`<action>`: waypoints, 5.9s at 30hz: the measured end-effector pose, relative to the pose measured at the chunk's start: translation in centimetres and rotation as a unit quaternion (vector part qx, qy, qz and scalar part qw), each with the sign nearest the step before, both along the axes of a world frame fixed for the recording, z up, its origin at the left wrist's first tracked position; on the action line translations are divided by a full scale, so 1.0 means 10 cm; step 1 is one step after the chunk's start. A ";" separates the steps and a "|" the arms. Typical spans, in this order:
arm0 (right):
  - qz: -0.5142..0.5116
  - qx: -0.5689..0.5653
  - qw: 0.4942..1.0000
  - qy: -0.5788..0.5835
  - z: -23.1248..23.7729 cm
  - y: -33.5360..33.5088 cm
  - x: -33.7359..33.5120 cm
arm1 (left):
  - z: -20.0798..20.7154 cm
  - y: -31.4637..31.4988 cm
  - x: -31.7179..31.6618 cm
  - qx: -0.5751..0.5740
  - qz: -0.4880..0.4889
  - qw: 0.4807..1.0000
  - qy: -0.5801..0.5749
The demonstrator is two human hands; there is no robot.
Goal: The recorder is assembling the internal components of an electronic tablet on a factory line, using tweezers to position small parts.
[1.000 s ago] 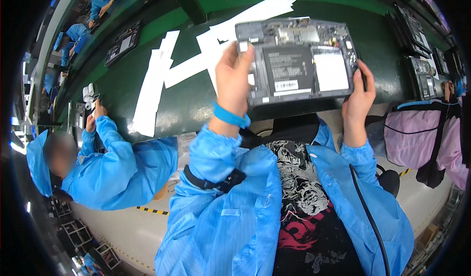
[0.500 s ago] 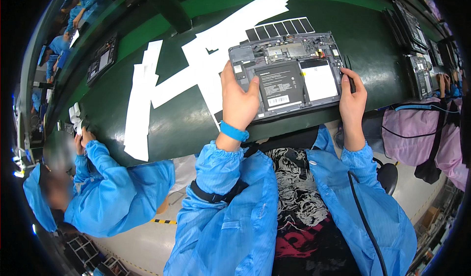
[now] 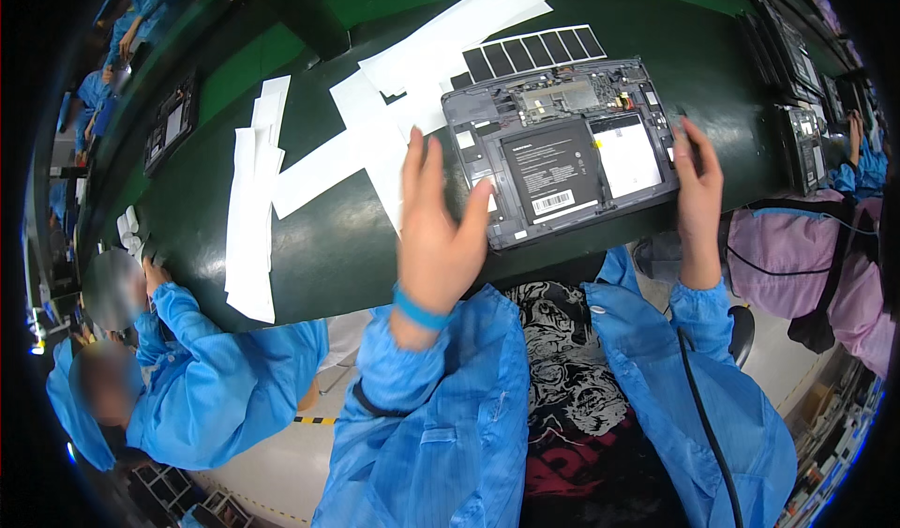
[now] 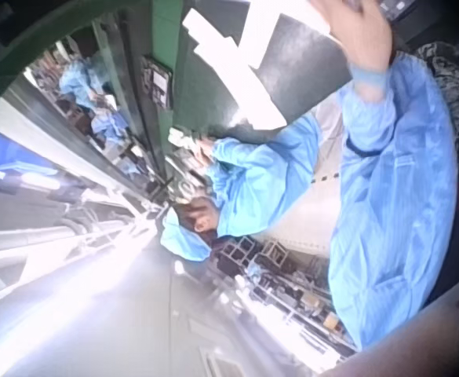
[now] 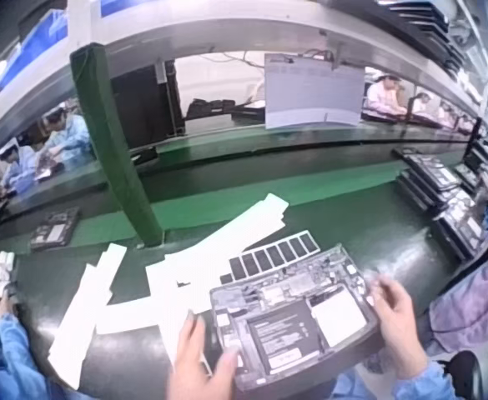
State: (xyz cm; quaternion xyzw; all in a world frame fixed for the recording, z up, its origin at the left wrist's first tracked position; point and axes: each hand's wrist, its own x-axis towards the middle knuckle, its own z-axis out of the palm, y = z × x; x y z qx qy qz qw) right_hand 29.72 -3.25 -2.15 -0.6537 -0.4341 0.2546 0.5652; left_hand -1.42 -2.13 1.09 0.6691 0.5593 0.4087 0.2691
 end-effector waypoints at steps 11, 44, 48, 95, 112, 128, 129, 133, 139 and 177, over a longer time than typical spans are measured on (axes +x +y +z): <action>0.384 0.078 0.918 0.058 0.68 0.05 -1.32 | -0.36 -0.47 -0.79 -0.008 -0.013 0.968 0.252; 0.342 -0.100 0.928 0.111 -0.08 -0.31 -2.51 | -0.39 -0.71 -1.38 0.011 -0.062 0.971 0.229; 0.345 -0.098 0.919 0.165 -0.04 -0.34 -2.50 | -0.39 -0.73 -1.37 0.008 -0.063 0.971 0.233; 0.389 0.164 0.903 0.083 0.09 -0.35 -1.98 | -0.32 -0.78 -1.14 0.004 -0.077 0.939 0.334; 0.439 0.306 0.833 -0.139 -0.26 -0.26 -1.79 | -0.44 -0.83 -1.19 -0.001 -0.065 0.940 0.336; 0.469 0.173 0.866 0.014 -0.09 -0.23 -2.37 | -0.48 -0.81 -1.23 0.017 -0.055 0.940 0.335; 0.466 0.167 0.869 0.008 -0.12 -0.19 -2.40 | -0.48 -0.81 -1.25 0.017 -0.059 0.941 0.333; 0.433 0.045 0.897 0.082 -0.01 -0.13 -2.39 | -0.49 -0.80 -1.31 0.040 -0.076 0.942 0.326; 0.339 -0.061 0.934 0.099 -0.10 -0.19 -2.45 | -0.53 -0.74 -1.23 0.044 -0.050 0.961 0.268; 0.392 0.146 0.908 0.001 0.02 -0.27 -2.39 | -0.41 -0.78 -1.29 0.058 -0.075 0.946 0.311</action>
